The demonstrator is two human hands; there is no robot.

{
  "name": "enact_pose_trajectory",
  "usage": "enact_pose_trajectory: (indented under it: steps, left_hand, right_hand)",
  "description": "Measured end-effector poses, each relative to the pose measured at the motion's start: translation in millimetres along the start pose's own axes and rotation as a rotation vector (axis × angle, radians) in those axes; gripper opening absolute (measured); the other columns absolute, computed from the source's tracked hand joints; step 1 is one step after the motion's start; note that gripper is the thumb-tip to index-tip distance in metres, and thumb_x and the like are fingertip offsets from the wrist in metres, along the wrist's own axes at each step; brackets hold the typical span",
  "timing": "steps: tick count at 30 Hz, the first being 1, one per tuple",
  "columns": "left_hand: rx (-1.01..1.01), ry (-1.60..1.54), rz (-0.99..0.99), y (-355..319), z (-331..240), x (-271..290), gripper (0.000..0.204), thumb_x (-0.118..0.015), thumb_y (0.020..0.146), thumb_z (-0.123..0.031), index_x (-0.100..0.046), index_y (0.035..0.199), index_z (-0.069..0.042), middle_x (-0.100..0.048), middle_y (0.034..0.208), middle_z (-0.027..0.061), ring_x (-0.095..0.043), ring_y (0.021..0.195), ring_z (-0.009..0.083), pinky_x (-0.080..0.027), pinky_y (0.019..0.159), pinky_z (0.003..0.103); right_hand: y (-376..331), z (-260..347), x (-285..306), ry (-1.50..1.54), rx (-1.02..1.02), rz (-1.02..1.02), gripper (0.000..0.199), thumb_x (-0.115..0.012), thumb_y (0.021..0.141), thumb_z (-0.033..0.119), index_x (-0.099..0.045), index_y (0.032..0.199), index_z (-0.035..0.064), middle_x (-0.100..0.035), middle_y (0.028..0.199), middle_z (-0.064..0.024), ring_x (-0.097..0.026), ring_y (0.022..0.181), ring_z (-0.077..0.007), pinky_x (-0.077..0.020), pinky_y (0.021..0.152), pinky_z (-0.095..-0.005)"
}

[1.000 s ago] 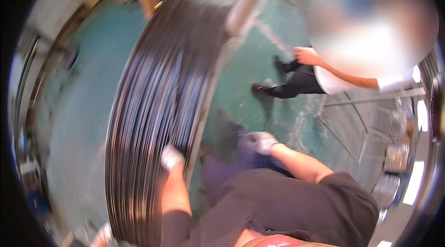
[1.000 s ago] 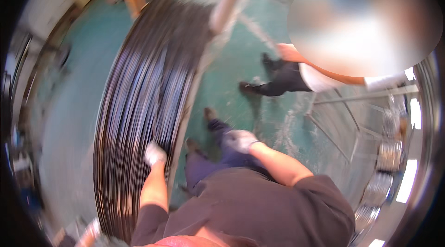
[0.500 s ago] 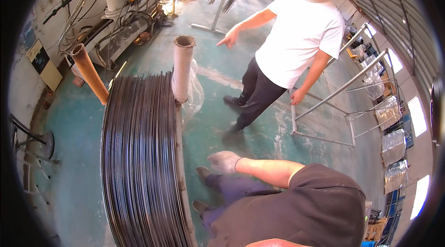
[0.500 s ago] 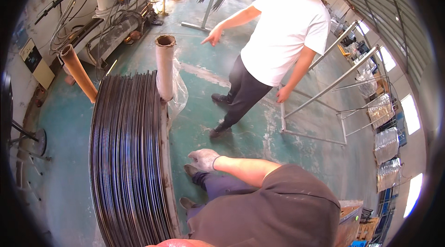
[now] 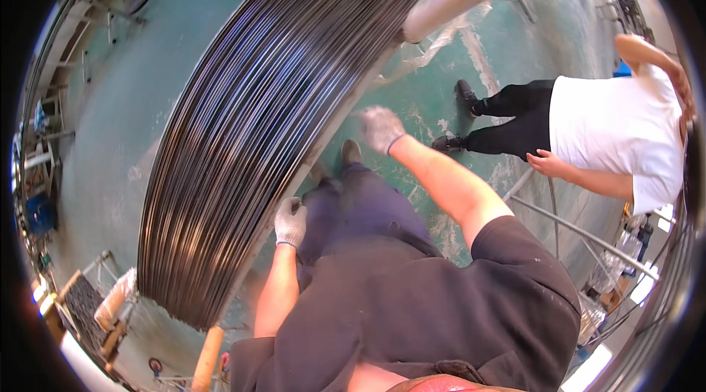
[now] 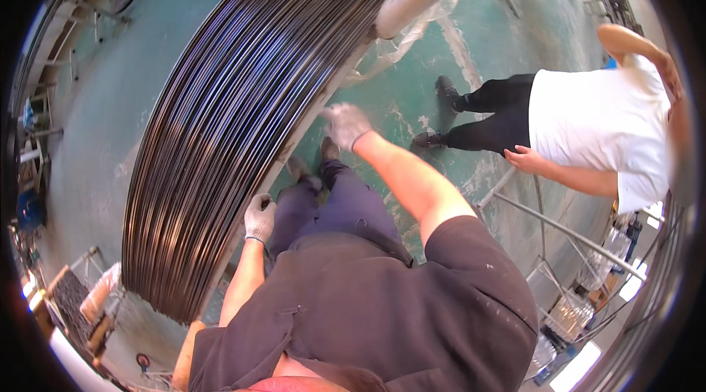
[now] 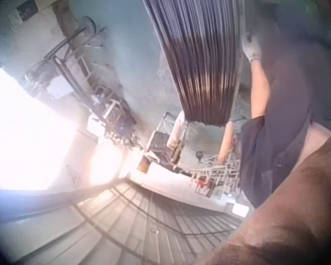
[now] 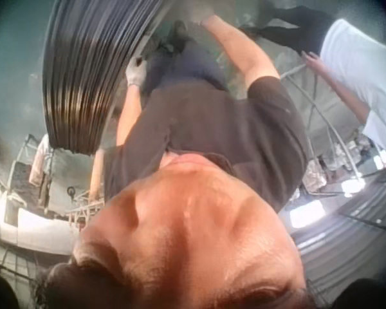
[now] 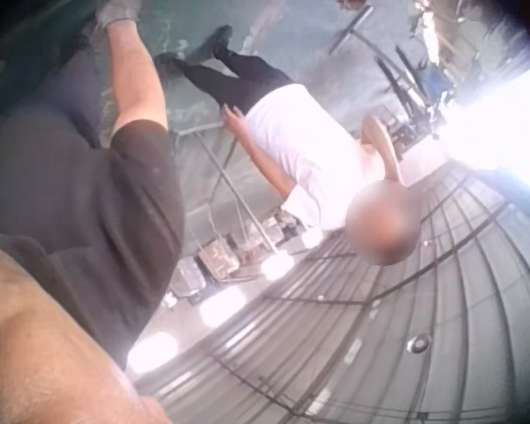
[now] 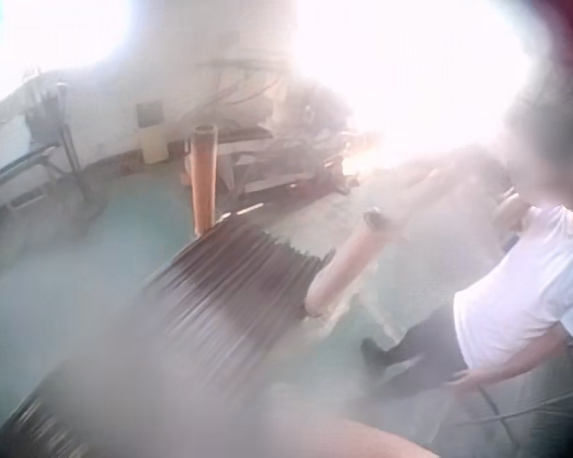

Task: The person measures a wooden workbench with a tape measure, then loads multiple metal rods into a manual bending machine and bends them into U-shapes. The person stacks the bent rods and repeats the process with additional rods.

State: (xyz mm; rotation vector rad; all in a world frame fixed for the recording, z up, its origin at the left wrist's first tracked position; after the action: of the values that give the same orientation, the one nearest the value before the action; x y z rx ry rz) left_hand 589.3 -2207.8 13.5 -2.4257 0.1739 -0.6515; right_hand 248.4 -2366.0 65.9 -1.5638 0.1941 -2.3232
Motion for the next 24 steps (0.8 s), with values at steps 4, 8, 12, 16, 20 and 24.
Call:
enact_pose_trajectory:
  steps: [4, 8, 12, 16, 20, 24]
  left_hand:
    - [0.156, 0.054, -0.109, -21.7, 27.9, -5.8, 0.029, -0.071, 0.09, -0.011, -0.072, 0.116, 0.002, -0.074, 0.101, 0.0104, -0.069, 0.094, 0.0172, -0.055, 0.089, 0.032]
    - [0.205, -0.02, -0.193, -24.6, 89.9, 17.3, 0.028, -0.069, 0.091, -0.012, -0.072, 0.116, 0.002, -0.076, 0.105, 0.0143, -0.072, 0.097, 0.0223, -0.056, 0.091, 0.035]
    - [0.418, -0.038, -0.313, -40.2, 115.5, 48.5, 0.029, -0.069, 0.091, -0.011, -0.071, 0.116, 0.004, -0.076, 0.106, 0.0128, -0.071, 0.099, 0.0227, -0.055, 0.093, 0.034]
    - [0.422, -0.082, -0.346, -43.1, 118.2, 45.1, 0.028, -0.068, 0.09, -0.009, -0.071, 0.115, 0.005, -0.075, 0.105, 0.0116, -0.07, 0.096, 0.0208, -0.055, 0.091, 0.033]
    - [0.521, -0.286, -0.359, -32.2, 85.3, 8.2, 0.026, -0.067, 0.089, -0.004, -0.071, 0.114, 0.002, -0.071, 0.1, 0.0074, -0.065, 0.088, 0.0143, -0.054, 0.081, 0.029]
    - [0.485, -0.376, -0.331, -17.0, 28.6, -37.8, 0.026, -0.068, 0.091, -0.007, -0.07, 0.115, 0.003, -0.071, 0.097, 0.0063, -0.064, 0.08, 0.0125, -0.053, 0.072, 0.027]
  right_hand:
    - [67.7, -27.0, 6.2, -0.203, 0.095, 0.027, 0.045, -0.07, 0.086, 0.015, -0.071, 0.131, 0.0148, -0.07, 0.131, -0.0123, -0.064, 0.124, -0.0329, -0.0513, 0.108, -0.0464]
    - [118.9, -16.6, -9.6, -0.384, 0.396, -0.062, 0.057, -0.069, 0.086, 0.011, -0.062, 0.142, 0.0145, -0.057, 0.149, -0.0088, -0.051, 0.143, -0.0314, -0.0426, 0.12, -0.0475]
    - [163.1, -27.1, -48.7, -0.482, 0.528, -0.081, 0.045, -0.063, 0.091, 0.014, -0.065, 0.137, 0.0149, -0.059, 0.14, -0.0052, -0.054, 0.138, -0.0286, -0.0389, 0.124, -0.0485]
    - [166.4, -8.5, -26.7, -0.578, 0.71, -0.028, 0.023, -0.064, 0.089, 0.015, -0.07, 0.111, 0.0131, -0.067, 0.111, -0.0034, -0.063, 0.114, -0.0243, -0.0514, 0.102, -0.0411]
    - [168.7, -23.2, -35.9, -0.491, 0.792, 0.102, 0.01, -0.065, 0.089, 0.015, -0.072, 0.095, 0.0108, -0.071, 0.098, -0.005, -0.069, 0.102, -0.0234, -0.0568, 0.086, -0.0375]
    - [172.4, -31.6, -48.0, -0.407, 0.859, 0.298, 0.01, -0.066, 0.087, 0.014, -0.074, 0.089, 0.0078, -0.075, 0.093, -0.0106, -0.074, 0.098, -0.0298, -0.0602, 0.085, -0.043]
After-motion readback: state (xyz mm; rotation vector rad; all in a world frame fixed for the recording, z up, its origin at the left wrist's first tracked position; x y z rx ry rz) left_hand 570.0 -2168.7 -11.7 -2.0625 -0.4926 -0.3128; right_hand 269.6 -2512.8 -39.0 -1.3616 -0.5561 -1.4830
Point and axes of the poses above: each hand's wrist, its own y-axis towards the middle knuckle, its own x-axis out of the back of the hand, z = x × y, the point moved 7 cm from there along y, towards the middle knuckle
